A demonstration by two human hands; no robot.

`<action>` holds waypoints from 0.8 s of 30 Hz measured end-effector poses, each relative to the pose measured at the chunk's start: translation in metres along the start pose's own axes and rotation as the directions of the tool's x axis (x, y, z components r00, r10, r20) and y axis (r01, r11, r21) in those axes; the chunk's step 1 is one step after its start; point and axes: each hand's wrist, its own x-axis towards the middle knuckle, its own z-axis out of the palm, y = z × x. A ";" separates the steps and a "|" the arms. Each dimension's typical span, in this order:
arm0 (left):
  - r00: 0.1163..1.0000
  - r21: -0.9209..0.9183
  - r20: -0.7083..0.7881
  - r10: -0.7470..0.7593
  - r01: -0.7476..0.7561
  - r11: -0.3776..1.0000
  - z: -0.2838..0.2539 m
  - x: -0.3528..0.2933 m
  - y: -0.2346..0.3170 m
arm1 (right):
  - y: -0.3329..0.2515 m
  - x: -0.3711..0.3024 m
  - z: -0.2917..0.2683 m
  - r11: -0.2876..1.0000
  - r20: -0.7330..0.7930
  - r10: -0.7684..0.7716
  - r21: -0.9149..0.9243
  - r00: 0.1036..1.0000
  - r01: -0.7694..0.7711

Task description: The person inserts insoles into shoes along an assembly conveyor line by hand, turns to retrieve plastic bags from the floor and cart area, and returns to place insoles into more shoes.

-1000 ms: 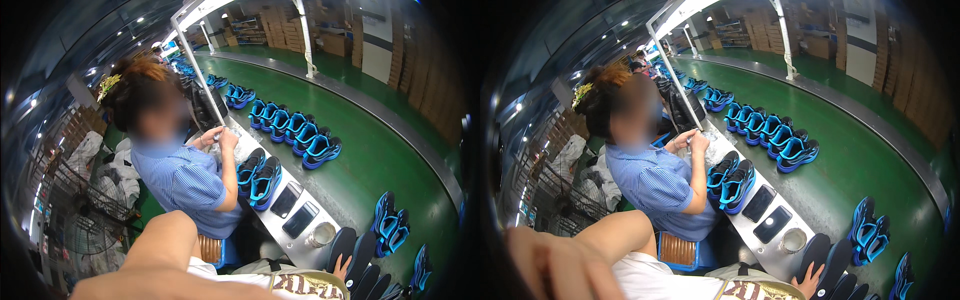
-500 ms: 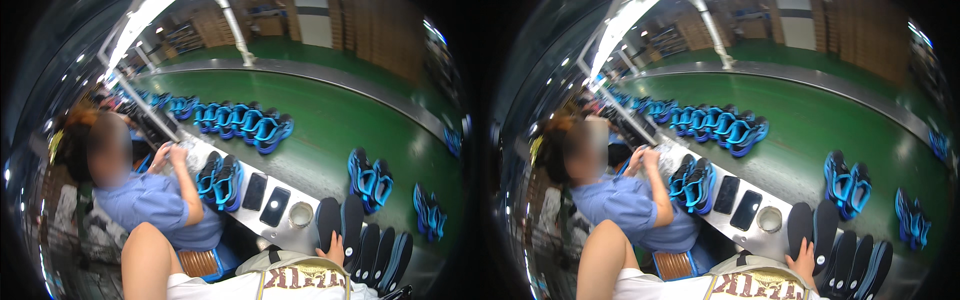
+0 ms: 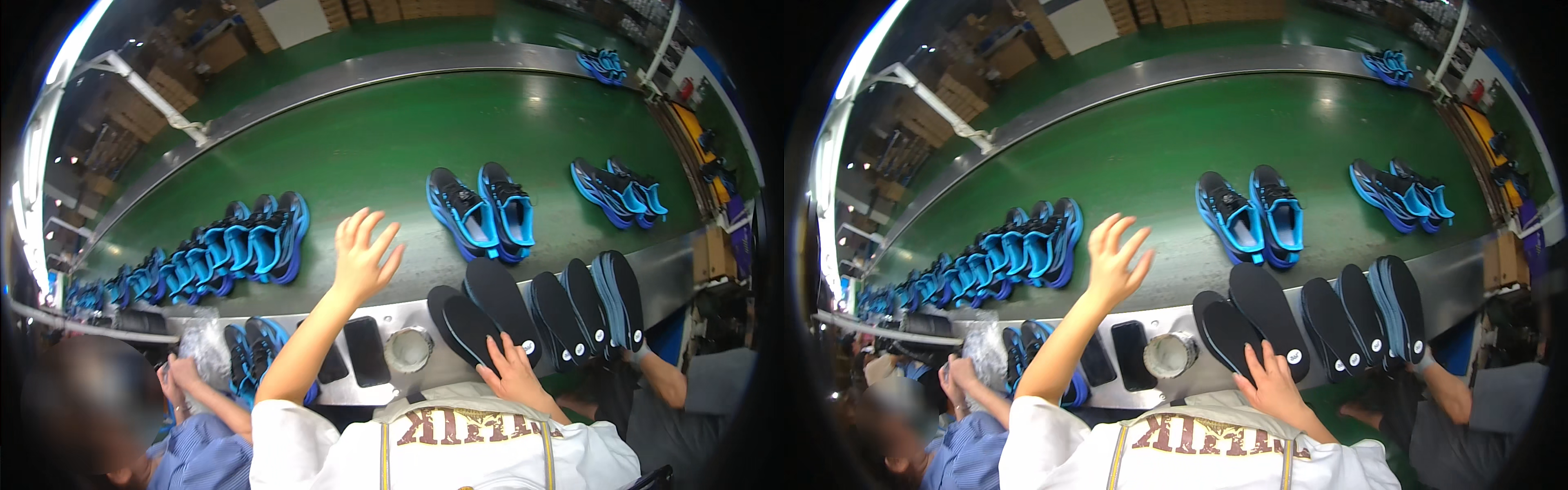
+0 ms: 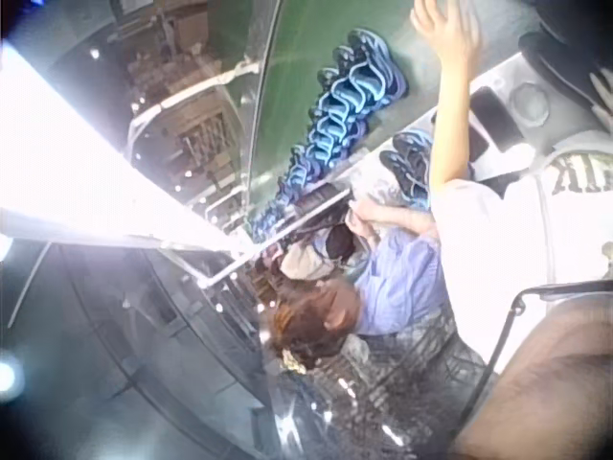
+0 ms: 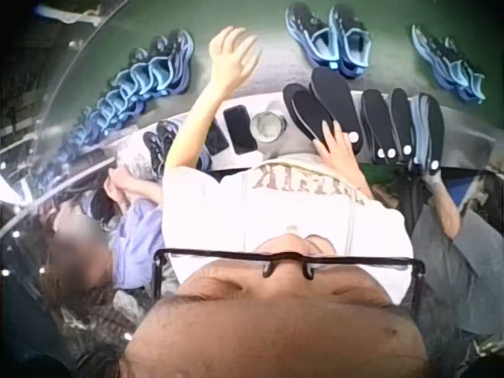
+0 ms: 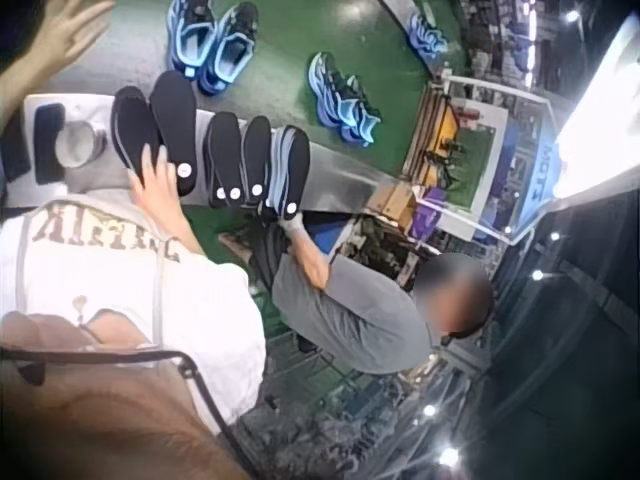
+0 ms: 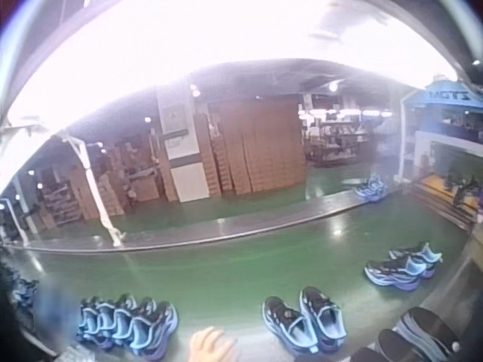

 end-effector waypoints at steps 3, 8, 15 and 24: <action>0.974 -0.089 0.188 -0.124 0.142 0.986 0.092 0.018 0.011 | -0.001 0.001 -0.014 1.000 0.045 0.005 0.030 0.999 -0.007; 0.911 -0.560 0.296 -0.286 0.408 0.721 0.195 0.033 0.024 | 0.004 0.025 -0.047 0.979 -0.034 0.150 0.147 0.988 -0.144; 0.607 -0.710 0.458 -0.650 0.689 0.143 0.204 0.076 -0.003 | 0.020 0.139 -0.094 1.000 -0.487 -0.008 -0.028 0.873 -0.006; 0.543 -0.669 0.526 -0.654 0.740 0.076 0.188 0.058 -0.034 | 0.047 0.229 -0.067 0.936 0.022 -0.197 -0.294 0.980 0.194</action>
